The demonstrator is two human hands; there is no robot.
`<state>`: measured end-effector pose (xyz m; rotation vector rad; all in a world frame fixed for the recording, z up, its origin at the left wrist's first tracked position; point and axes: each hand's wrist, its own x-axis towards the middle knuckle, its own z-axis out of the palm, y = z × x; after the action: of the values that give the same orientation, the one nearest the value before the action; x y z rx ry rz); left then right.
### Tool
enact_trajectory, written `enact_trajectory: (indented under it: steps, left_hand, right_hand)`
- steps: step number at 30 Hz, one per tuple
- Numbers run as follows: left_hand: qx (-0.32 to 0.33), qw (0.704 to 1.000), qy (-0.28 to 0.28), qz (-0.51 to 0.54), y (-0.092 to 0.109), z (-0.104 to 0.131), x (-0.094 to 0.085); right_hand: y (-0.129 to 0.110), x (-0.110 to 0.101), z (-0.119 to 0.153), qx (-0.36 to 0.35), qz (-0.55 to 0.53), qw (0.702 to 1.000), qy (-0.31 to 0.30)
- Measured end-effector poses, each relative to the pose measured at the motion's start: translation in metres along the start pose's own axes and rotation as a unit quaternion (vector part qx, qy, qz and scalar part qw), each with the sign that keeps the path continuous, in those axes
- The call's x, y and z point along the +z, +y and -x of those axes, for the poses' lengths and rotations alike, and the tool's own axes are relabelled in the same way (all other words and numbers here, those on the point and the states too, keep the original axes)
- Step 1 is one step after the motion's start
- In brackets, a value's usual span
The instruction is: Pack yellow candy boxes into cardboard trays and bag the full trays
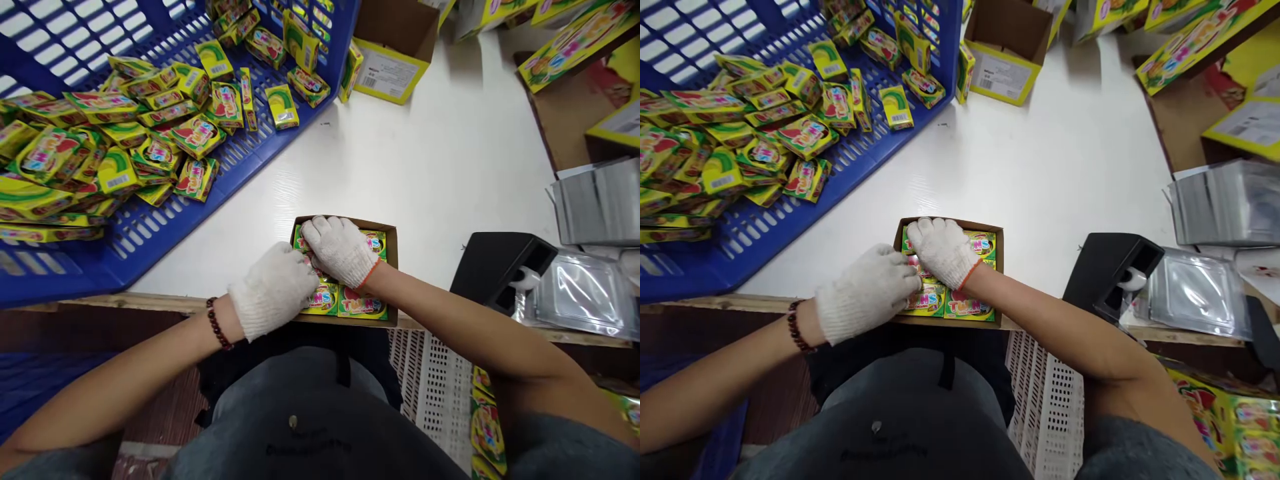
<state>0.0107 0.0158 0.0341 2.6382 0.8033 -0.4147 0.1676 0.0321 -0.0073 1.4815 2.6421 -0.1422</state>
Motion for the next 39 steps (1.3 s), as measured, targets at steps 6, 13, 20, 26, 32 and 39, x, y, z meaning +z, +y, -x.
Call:
enact_trajectory:
  steps: [6, 13, 20, 26, 32, 39]
  left_hand:
    - [-0.012, 0.999, -0.009, -0.045, 0.017, 0.0, 0.024]
    - [-0.022, 0.999, 0.017, -0.043, 0.021, 0.005, 0.025]
    - [-0.024, 0.998, 0.001, -0.062, 0.023, 0.004, 0.026]
    - [-0.021, 0.997, -0.006, -0.069, 0.024, 0.006, 0.023]
    - [-0.108, 0.994, 0.029, -0.02, 0.034, -0.019, 0.006]
    - [-0.184, 0.983, -0.004, 0.001, 0.031, -0.05, 0.01]
  right_hand:
    - [0.005, 0.005, 0.008, -0.005, -0.043, 0.998, 0.054]
    - [0.01, -0.001, 0.008, -0.007, -0.061, 0.997, 0.055]
    - [0.0, -0.009, 0.014, -0.006, -0.057, 0.996, 0.062]
    - [0.011, -0.022, 0.014, -0.005, -0.139, 0.989, 0.051]
    - [0.044, -0.023, 0.026, 0.135, -0.464, 0.845, 0.228]
    - [0.034, 0.021, 0.029, 0.166, -0.479, 0.836, 0.207]
